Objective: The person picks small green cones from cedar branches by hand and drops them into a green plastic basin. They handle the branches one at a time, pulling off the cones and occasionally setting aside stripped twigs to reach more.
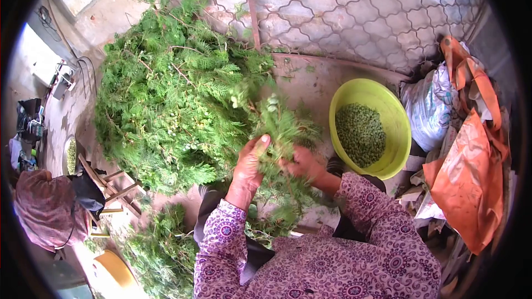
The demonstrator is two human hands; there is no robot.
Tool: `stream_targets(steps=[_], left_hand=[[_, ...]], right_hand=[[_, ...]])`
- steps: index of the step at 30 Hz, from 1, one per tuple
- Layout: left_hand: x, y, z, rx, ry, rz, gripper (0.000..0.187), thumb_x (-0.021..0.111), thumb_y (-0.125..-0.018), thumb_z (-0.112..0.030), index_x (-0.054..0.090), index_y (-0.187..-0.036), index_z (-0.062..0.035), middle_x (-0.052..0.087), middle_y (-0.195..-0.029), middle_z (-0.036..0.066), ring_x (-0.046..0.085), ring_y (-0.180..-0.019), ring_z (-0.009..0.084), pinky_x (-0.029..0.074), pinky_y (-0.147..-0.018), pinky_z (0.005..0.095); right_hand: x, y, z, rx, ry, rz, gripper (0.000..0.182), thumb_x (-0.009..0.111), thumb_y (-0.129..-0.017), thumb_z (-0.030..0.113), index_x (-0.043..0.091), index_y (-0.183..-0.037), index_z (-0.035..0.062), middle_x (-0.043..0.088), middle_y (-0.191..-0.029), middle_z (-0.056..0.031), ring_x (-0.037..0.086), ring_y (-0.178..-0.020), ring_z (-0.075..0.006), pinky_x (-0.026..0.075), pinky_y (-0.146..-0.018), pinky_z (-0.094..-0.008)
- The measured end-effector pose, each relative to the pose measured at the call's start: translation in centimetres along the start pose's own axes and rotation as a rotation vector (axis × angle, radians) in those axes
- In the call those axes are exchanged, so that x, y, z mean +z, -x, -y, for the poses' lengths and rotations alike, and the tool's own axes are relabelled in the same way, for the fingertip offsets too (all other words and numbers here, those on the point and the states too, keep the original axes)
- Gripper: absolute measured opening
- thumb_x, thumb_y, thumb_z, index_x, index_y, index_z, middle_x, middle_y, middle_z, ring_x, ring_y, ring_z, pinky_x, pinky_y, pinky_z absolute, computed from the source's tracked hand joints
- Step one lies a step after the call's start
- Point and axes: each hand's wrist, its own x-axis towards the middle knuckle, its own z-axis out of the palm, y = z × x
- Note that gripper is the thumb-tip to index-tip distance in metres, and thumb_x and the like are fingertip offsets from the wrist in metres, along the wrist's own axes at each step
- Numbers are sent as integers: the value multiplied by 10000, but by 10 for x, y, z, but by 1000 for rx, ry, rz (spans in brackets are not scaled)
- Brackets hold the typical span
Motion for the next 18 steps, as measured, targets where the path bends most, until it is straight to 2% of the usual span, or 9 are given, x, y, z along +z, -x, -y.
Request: stream_targets(steps=[4,6,7,10,11,14,15,16,18], left_hand=[[-5,4,-5,-45,155,184,538,659,-760,-273,439,-1154,20,577,-950,88,565,-811,200,511,-659,365],[9,9,-6,60,63,59,475,644,-771,-267,468,-1109,16,588,-941,113,582,-805,227,531,-614,381],[10,9,-7,42,43,103,442,644,-773,-259,482,-1083,10,587,-959,127,583,-831,238,531,-607,391],[8,7,-5,7,3,154,336,638,-781,-220,522,-1002,5,591,-969,161,590,-853,258,530,-606,392],[3,4,-1,31,2,168,352,626,-790,-227,518,-1019,17,589,-965,171,593,-838,259,535,-594,384],[-2,-1,6,80,3,137,301,610,-803,-192,525,-999,20,604,-874,160,606,-733,252,540,-587,372],[-2,-2,8,146,19,47,242,620,-793,-151,533,-966,-6,604,-833,123,601,-690,219,527,-580,346],[-4,-4,10,213,34,-42,192,631,-782,-111,541,-932,-31,604,-791,86,595,-648,186,514,-572,320],[-14,-11,12,238,27,18,118,620,-787,-84,547,-872,-46,591,-764,57,571,-587,164,506,-513,313]], right_hand=[[12,10,-4,-207,70,25,286,551,-768,88,501,-1046,39,570,-855,-80,536,-792,-157,424,-726,-296],[23,12,-9,-249,36,46,296,545,-777,93,483,-1058,26,567,-898,-84,540,-810,-174,423,-744,-305],[23,12,-9,-254,71,55,355,575,-714,99,478,-1050,40,567,-904,-177,560,-834,-332,436,-741,-361],[19,15,-5,-160,-102,130,342,577,-726,131,480,-1042,41,565,-901,-174,558,-820,-338,436,-724,-377],[27,11,-38,-513,356,-30,356,574,-750,190,476,-1056,37,560,-902,-179,555,-819,-338,436,-704,-385],[26,2,-51,-622,326,20,376,555,-782,262,474,-1062,24,556,-898,-183,551,-816,-337,435,-709,-393],[27,-1,-55,-466,267,75,426,543,-797,309,467,-1106,26,551,-909,-199,535,-826,-357,431,-727,-406],[24,-1,-58,-469,265,70,426,543,-797,309,467,-1106,26,551,-909,-199,535,-826,-357,431,-727,-406],[12,1,-63,-47,136,48,468,559,-801,330,460,-1144,29,568,-923,-176,548,-796,-333,433,-717,-418]])
